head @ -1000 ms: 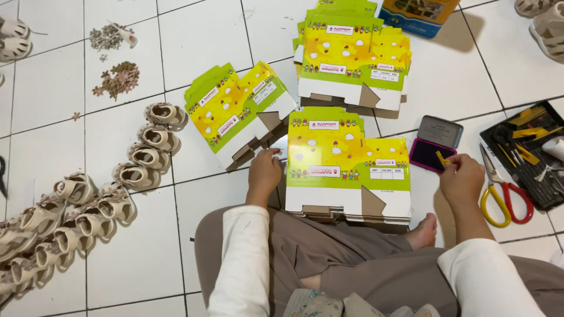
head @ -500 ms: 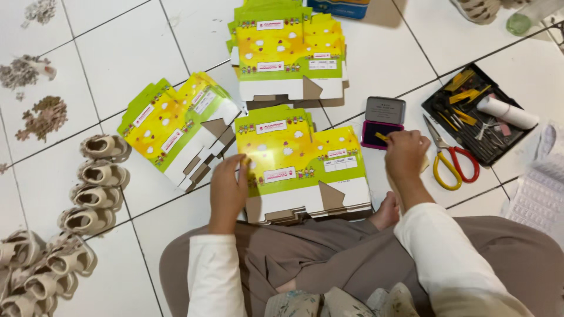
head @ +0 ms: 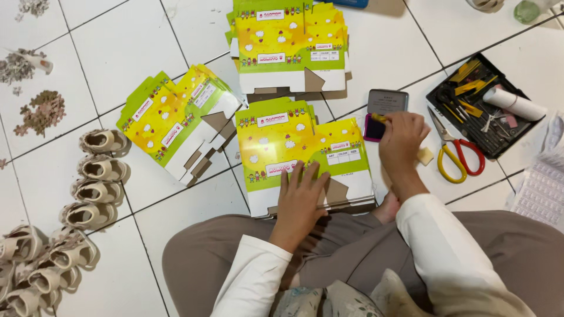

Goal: The person sits on the floor and assembles flat-packed shoe boxes. They use a rubber stamp and ink pad to mark the boxes, then use a stapler to secure the flaps. The person handles the boxes one at a time, stacking the finished ones nearby.

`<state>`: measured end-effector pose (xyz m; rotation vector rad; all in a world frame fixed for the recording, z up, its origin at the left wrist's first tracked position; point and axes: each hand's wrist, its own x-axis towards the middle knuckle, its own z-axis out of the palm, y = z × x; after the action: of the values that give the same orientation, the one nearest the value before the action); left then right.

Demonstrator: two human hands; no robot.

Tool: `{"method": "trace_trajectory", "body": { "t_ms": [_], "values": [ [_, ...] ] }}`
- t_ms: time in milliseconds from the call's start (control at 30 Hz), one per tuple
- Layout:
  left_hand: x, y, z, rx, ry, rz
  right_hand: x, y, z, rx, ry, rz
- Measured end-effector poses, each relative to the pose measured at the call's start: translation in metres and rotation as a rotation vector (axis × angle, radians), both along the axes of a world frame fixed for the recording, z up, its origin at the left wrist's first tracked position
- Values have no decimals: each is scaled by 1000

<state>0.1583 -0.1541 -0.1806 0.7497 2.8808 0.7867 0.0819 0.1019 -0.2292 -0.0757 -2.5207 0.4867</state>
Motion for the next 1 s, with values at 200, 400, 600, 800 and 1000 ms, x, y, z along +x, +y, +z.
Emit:
{"method": "trace_trajectory", "body": {
  "t_ms": [200, 400, 600, 800, 1000],
  "values": [
    [-3, 1, -11, -97, 121, 21, 55, -61, -1, 129, -28, 236],
    [-5, 1, -8, -96, 109, 40, 57, -69, -16, 147, 4, 244],
    [-8, 5, -3, -138, 81, 63, 55, -65, -18, 77, -47, 272],
    [-17, 10, 3, -204, 210, 78, 45, -54, 2, 111, -104, 354],
    [-16, -1, 17, 7, 75, 21, 51, -52, 24, 75, -4, 281]
  ]
}}
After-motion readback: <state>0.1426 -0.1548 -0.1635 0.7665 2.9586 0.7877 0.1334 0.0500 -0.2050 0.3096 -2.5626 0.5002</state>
